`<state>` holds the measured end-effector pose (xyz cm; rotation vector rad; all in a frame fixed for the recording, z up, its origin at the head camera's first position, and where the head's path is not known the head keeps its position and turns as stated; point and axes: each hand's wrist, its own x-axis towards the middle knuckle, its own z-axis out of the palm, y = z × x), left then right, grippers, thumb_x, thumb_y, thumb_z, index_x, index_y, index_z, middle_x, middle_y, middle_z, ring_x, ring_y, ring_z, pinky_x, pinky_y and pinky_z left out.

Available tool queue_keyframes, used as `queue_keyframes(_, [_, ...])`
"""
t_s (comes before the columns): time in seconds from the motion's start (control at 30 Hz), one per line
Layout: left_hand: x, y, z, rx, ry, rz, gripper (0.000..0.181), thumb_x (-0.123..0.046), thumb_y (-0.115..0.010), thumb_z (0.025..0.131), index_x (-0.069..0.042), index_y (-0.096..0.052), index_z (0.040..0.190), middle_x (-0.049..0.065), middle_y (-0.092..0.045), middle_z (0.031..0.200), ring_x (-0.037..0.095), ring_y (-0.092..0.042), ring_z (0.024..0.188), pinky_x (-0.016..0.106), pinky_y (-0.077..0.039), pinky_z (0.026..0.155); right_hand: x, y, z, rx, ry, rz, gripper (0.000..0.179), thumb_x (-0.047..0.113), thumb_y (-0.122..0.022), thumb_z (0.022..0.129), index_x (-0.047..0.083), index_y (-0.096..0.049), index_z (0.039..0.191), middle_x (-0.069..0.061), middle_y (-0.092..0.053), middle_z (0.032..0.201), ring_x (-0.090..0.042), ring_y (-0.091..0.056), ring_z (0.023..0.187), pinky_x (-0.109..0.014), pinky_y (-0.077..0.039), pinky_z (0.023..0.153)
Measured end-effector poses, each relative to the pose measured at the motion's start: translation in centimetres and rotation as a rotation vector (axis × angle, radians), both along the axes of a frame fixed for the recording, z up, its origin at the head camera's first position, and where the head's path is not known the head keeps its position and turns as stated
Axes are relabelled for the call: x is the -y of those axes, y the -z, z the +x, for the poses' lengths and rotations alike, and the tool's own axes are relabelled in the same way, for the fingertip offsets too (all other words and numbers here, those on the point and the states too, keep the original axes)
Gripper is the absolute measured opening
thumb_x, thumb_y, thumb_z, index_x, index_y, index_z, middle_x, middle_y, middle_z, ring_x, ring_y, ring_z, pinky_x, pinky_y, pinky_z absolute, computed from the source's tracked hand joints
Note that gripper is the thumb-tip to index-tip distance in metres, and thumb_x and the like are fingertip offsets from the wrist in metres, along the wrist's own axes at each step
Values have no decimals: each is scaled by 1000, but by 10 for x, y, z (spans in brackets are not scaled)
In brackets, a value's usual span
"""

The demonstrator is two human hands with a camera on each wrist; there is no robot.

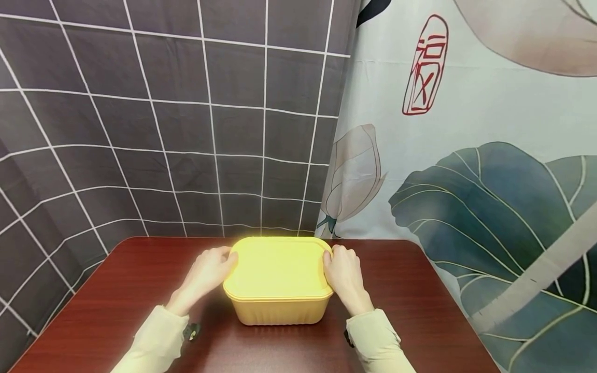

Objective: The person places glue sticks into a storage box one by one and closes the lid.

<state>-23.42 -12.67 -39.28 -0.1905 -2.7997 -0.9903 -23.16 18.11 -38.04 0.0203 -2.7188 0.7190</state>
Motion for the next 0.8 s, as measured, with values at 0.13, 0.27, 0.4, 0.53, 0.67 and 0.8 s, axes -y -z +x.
queue_keyframes(0.13, [0, 1, 1, 15, -2, 11, 32, -30, -51, 95, -8, -70, 109, -2, -58, 67, 16, -54, 61, 32, -45, 58, 0, 2, 1, 6, 4, -5, 23, 17, -56, 94, -1, -69, 88, -9, -59, 67, -27, -56, 61, -39, -48, 58])
queue_keyframes(0.27, [1, 2, 4, 19, -1, 15, 32, -30, -51, 95, -8, -70, 109, -2, -58, 68, 16, -54, 62, 33, -45, 58, 0, 4, 2, 7, 2, -8, 24, 17, -57, 94, -4, -70, 93, -12, -62, 72, -28, -57, 63, -40, -50, 59])
queue_keyframes(0.4, [1, 5, 5, 17, -5, 26, 34, -31, -51, 95, -8, -69, 111, -2, -59, 69, 16, -55, 62, 34, -46, 59, 0, 5, 2, 4, 4, -12, 24, 16, -58, 94, -4, -70, 95, -15, -65, 76, -30, -59, 65, -43, -51, 61])
queue_keyframes(0.53, [1, 7, 6, 4, -6, 32, 34, -30, -51, 95, -7, -69, 113, -2, -59, 70, 17, -55, 63, 34, -46, 59, 0, 6, 4, 9, 9, -15, 26, 17, -57, 94, -5, -70, 97, -16, -66, 80, -30, -60, 66, -44, -52, 62])
queue_keyframes(0.67, [2, 7, 5, 4, -12, 31, 35, -32, -52, 95, -8, -69, 114, -2, -61, 72, 17, -55, 64, 35, -46, 60, 0, 6, 4, 19, 7, -23, 27, 18, -57, 94, -5, -69, 100, -17, -67, 83, -30, -60, 68, -44, -53, 64])
queue_keyframes(0.8, [4, 9, 5, 8, -3, 40, 38, -36, -50, 98, -9, -68, 117, 0, -64, 79, 17, -58, 68, 37, -48, 63, -2, 6, 5, 40, -7, -49, 29, 20, -56, 95, -5, -70, 102, -15, -67, 83, -27, -60, 67, -42, -53, 63])
